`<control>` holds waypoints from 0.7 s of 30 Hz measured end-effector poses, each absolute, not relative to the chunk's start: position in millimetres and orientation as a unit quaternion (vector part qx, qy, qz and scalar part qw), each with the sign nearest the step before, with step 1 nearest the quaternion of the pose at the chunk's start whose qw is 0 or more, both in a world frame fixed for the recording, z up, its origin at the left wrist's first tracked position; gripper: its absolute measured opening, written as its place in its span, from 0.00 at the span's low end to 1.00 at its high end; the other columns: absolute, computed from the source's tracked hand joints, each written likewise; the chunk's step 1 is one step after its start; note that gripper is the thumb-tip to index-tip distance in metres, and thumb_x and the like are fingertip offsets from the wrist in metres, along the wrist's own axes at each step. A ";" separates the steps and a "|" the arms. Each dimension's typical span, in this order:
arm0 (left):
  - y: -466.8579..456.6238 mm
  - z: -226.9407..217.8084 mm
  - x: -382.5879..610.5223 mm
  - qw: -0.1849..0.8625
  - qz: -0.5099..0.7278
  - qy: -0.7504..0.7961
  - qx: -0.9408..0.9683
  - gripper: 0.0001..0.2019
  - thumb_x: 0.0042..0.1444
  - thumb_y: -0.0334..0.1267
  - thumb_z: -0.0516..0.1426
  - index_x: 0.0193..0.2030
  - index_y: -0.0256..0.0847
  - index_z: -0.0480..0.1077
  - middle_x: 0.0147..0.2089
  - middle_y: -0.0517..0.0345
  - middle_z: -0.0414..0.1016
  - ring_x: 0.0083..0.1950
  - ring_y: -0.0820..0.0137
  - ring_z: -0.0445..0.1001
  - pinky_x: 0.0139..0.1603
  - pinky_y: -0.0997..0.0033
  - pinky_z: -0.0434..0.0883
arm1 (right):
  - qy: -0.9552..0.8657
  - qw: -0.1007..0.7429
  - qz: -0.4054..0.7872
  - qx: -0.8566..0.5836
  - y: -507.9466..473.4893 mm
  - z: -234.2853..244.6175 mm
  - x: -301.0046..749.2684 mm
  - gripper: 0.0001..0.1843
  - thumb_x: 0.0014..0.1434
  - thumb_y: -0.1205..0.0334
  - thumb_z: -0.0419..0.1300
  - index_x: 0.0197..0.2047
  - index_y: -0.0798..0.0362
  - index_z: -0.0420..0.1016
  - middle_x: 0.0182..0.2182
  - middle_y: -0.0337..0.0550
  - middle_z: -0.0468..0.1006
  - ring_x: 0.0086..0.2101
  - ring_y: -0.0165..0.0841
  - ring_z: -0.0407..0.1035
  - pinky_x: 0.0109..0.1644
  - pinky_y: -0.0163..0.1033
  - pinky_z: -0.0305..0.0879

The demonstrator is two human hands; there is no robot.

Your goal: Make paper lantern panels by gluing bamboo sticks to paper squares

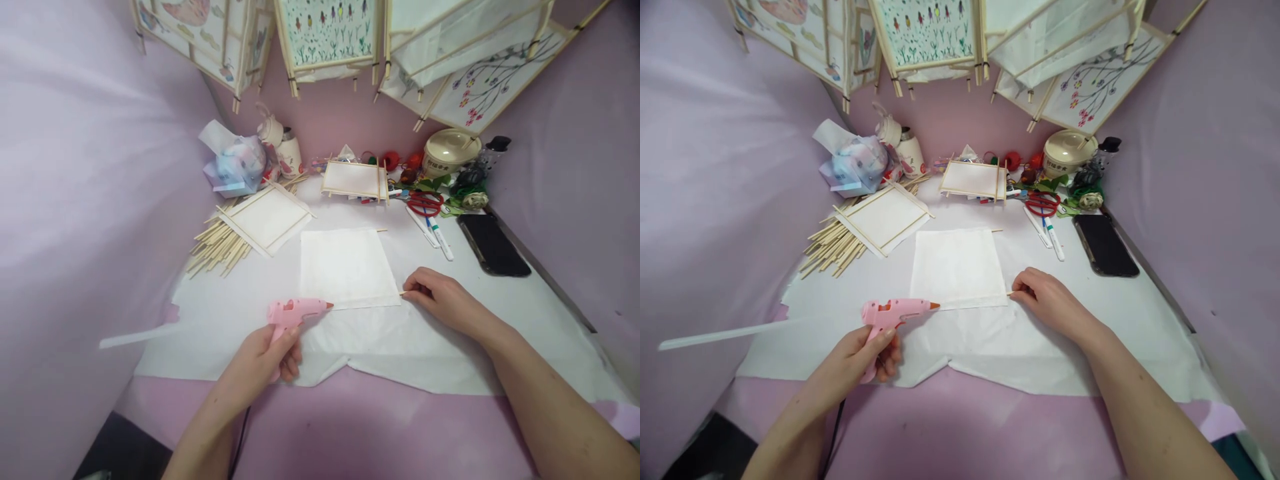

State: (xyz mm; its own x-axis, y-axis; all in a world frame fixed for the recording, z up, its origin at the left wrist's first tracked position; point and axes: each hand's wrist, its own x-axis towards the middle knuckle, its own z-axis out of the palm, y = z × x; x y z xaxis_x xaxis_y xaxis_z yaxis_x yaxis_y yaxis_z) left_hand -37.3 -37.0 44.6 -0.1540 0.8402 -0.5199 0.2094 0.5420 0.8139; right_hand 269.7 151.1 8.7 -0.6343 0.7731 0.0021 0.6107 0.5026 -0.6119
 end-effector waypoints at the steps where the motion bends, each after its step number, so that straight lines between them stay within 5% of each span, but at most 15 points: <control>1: -39.6 45.1 -39.2 0.535 0.301 0.696 0.374 0.24 0.62 0.58 0.51 0.30 0.38 0.71 0.25 0.55 0.76 0.27 0.67 0.76 0.30 0.71 0.70 | -0.855 0.139 0.292 -0.406 151.1 8.5 269.7 0.08 0.63 0.55 0.56 0.34 0.47 0.69 0.35 0.41 0.74 0.33 0.36 0.68 0.38 0.43 0.63; 21: -40.6 41.6 -42.9 0.507 0.280 0.725 0.372 0.26 0.60 0.60 0.50 0.26 0.39 0.68 0.21 0.56 0.73 0.23 0.69 0.72 0.28 0.71 0.68 | -0.847 0.140 0.296 -0.420 153.5 0.8 272.4 0.09 0.62 0.52 0.57 0.34 0.46 0.69 0.34 0.38 0.74 0.32 0.34 0.67 0.37 0.41 0.62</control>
